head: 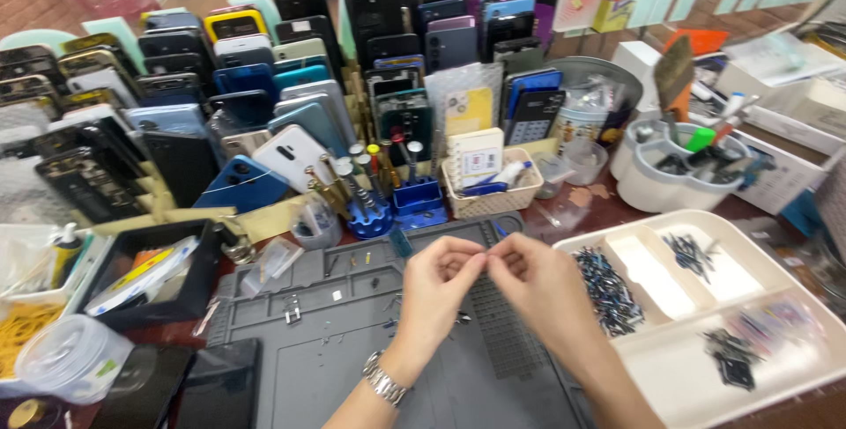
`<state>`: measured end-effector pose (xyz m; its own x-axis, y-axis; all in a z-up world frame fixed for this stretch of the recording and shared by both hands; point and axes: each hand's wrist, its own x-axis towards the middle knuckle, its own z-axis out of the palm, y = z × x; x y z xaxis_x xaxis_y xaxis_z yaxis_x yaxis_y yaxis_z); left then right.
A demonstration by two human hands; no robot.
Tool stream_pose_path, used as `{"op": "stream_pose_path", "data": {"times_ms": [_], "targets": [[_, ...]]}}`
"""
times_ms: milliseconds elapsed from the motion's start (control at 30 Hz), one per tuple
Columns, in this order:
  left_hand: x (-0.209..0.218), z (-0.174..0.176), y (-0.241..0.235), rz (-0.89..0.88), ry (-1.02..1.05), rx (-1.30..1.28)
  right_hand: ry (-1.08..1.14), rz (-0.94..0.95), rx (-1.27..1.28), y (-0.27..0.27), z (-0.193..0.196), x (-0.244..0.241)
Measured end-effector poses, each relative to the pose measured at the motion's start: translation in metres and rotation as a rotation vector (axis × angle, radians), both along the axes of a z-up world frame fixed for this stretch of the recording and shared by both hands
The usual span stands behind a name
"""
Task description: The person repeatedly picks up small electronic components from a tray and assembles them by hand on a work mat. The person places the assembled components back into the tray. The person continues this cycle throughout the clip.
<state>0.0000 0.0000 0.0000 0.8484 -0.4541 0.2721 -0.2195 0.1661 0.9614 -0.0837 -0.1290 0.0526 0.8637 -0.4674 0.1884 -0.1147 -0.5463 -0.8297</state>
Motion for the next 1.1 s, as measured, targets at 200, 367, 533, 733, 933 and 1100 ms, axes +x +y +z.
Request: {"op": "stream_pose_path", "data": {"times_ms": [200,367,533,733,933,1100], "targets": [[-0.032,0.019,-0.064,-0.084,-0.073,0.194,0.078,-0.124,-0.101,-0.065,0.001,-0.042],[-0.051,0.018,-0.092,-0.008,-0.412,0.313,0.16,-0.145,-0.104,-0.098,-0.016,-0.061],[-0.059,0.008,-0.102,-0.002,-0.508,0.375,0.125,-0.132,-0.153,-0.112,-0.035,-0.068],[-0.06,0.0,-0.106,0.028,-0.604,0.422,0.095,-0.17,-0.372,-0.108,-0.049,-0.067],[-0.063,0.002,-0.104,0.045,-0.605,0.433,0.098,-0.152,-0.507,-0.101,-0.042,-0.069],[-0.055,0.007,-0.08,0.065,-0.529,0.377,-0.101,-0.111,-0.555,-0.078,-0.024,-0.06]]}}
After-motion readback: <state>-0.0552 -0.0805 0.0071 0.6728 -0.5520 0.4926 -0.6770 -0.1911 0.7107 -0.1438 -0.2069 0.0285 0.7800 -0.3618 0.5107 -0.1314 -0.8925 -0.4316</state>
